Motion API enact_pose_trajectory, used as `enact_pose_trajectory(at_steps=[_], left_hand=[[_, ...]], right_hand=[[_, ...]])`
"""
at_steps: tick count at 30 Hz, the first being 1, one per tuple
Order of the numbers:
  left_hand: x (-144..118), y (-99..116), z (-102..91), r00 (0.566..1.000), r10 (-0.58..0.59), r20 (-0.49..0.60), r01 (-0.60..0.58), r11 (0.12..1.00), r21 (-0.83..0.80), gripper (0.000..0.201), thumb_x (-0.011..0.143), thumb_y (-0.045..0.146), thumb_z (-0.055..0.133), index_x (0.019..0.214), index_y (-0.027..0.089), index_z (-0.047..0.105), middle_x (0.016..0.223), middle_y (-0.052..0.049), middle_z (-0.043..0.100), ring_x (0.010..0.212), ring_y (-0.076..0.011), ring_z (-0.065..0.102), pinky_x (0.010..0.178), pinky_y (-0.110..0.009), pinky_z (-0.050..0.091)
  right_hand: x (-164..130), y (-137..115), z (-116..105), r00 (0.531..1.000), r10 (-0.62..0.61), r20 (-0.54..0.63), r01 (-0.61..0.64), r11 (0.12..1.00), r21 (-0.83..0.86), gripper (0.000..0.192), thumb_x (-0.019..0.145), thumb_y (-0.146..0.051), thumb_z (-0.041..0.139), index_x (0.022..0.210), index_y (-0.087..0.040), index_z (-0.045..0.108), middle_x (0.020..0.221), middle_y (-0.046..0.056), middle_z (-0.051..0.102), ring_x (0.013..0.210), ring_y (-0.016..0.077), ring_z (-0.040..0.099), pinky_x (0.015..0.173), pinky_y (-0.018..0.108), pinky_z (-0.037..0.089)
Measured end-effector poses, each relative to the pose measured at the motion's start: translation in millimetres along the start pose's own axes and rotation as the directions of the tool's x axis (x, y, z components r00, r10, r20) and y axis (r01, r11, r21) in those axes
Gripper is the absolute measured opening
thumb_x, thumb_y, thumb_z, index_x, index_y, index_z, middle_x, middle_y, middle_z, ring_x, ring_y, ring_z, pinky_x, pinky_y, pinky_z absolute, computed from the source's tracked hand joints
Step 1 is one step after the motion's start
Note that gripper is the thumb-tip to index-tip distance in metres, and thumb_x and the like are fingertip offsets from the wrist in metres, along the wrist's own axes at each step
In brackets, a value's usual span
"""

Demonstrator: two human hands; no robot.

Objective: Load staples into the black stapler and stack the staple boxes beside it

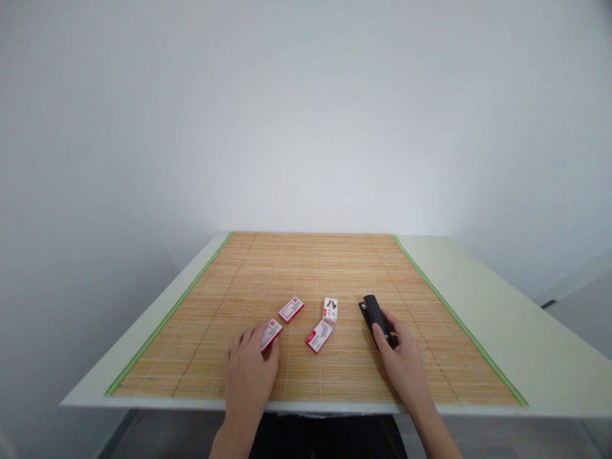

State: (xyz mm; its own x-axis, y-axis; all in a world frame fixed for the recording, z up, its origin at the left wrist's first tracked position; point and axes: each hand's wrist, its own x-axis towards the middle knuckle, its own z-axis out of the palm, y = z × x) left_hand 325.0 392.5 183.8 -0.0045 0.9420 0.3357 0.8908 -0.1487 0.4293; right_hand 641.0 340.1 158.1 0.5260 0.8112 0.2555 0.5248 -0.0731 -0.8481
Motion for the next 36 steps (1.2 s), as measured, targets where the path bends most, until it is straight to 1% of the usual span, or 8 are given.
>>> enact_pose_trajectory(at_steps=[5, 9, 13, 20, 24, 27, 32, 36], left_hand=[[-18, 39, 10.3, 0.994, 0.052, -0.100, -0.056, 0.998, -0.033, 0.040, 0.100, 0.030, 0.050, 0.138, 0.021, 0.058, 0.150, -0.014, 0.050, 0.134, -0.0352, 0.046, 0.112, -0.055, 0.039], [-16, 93, 25.2, 0.975, 0.214, 0.062, -0.199, 0.963, -0.184, 0.033, 0.100, 0.032, 0.052, 0.131, 0.029, 0.060, 0.134, -0.009, 0.059, 0.125, -0.0310, 0.053, 0.108, -0.049, 0.042], [4, 122, 42.1, 0.970, 0.221, 0.097, -0.198, 0.959, -0.204, 0.035, 0.097, 0.024, 0.055, 0.131, 0.027, 0.059, 0.131, -0.010, 0.057, 0.122, -0.0298, 0.053, 0.103, -0.047, 0.044], [4, 99, 38.6, 0.978, 0.176, 0.113, -0.162, 0.979, -0.121, 0.030, 0.094, 0.032, 0.062, 0.123, 0.024, 0.061, 0.125, -0.010, 0.058, 0.119, -0.0307, 0.053, 0.101, -0.046, 0.043], [-16, 85, 21.0, 0.907, 0.328, 0.263, -0.279, 0.937, -0.209, 0.026, 0.094, 0.038, 0.065, 0.119, 0.031, 0.066, 0.119, -0.005, 0.064, 0.113, -0.0287, 0.056, 0.097, -0.043, 0.044], [-26, 83, 11.1, 0.870, 0.406, 0.280, -0.328, 0.900, -0.285, 0.037, 0.094, 0.046, 0.066, 0.130, 0.036, 0.063, 0.134, -0.003, 0.062, 0.121, -0.0289, 0.054, 0.102, -0.044, 0.043], [-37, 77, 12.4, 0.938, 0.311, 0.150, -0.289, 0.945, -0.153, 0.042, 0.102, 0.040, 0.052, 0.143, 0.035, 0.057, 0.151, -0.005, 0.053, 0.137, -0.0320, 0.044, 0.114, -0.054, 0.033], [-44, 73, 19.1, 0.957, 0.278, 0.079, -0.275, 0.960, -0.052, 0.045, 0.100, 0.041, 0.054, 0.144, 0.034, 0.057, 0.150, -0.007, 0.055, 0.134, -0.0342, 0.046, 0.112, -0.056, 0.034]], right_hand=[[1, -4, -1, 1.000, -0.025, 0.004, 0.025, 0.999, -0.036, 0.056, 0.091, -0.052, 0.061, 0.138, -0.021, 0.061, 0.133, 0.012, 0.068, 0.117, 0.0320, 0.064, 0.103, 0.050, 0.049], [1, -4, -2, 0.998, -0.057, 0.001, 0.057, 0.996, -0.065, 0.054, 0.090, -0.050, 0.062, 0.135, -0.021, 0.062, 0.129, 0.012, 0.069, 0.117, 0.0320, 0.064, 0.104, 0.051, 0.048], [1, -4, -2, 0.998, -0.061, -0.004, 0.061, 0.997, -0.056, 0.054, 0.090, -0.049, 0.062, 0.135, -0.020, 0.062, 0.129, 0.013, 0.069, 0.117, 0.0319, 0.064, 0.104, 0.051, 0.049], [-1, -4, -3, 0.999, -0.043, -0.010, 0.042, 0.996, -0.079, 0.050, 0.089, -0.048, 0.062, 0.132, -0.021, 0.063, 0.126, 0.012, 0.070, 0.112, 0.0315, 0.065, 0.099, 0.049, 0.051], [6, -9, -2, 0.984, -0.127, 0.125, 0.131, 0.991, -0.024, 0.045, 0.090, -0.042, 0.062, 0.130, -0.023, 0.066, 0.127, 0.010, 0.070, 0.116, 0.0311, 0.064, 0.104, 0.049, 0.049], [19, -23, 2, 0.902, -0.241, 0.358, 0.206, 0.969, 0.133, 0.041, 0.089, -0.036, 0.063, 0.129, -0.024, 0.068, 0.130, 0.008, 0.070, 0.120, 0.0292, 0.064, 0.109, 0.049, 0.048], [43, -56, 10, 0.707, -0.357, 0.611, 0.254, 0.934, 0.252, 0.039, 0.090, -0.026, 0.062, 0.128, -0.026, 0.070, 0.128, 0.004, 0.071, 0.120, 0.0269, 0.064, 0.111, 0.047, 0.045], [49, -76, 23, 0.608, -0.347, 0.714, 0.314, 0.931, 0.186, 0.031, 0.088, -0.023, 0.065, 0.118, -0.024, 0.072, 0.111, 0.003, 0.074, 0.102, 0.0239, 0.068, 0.092, 0.037, 0.052]])
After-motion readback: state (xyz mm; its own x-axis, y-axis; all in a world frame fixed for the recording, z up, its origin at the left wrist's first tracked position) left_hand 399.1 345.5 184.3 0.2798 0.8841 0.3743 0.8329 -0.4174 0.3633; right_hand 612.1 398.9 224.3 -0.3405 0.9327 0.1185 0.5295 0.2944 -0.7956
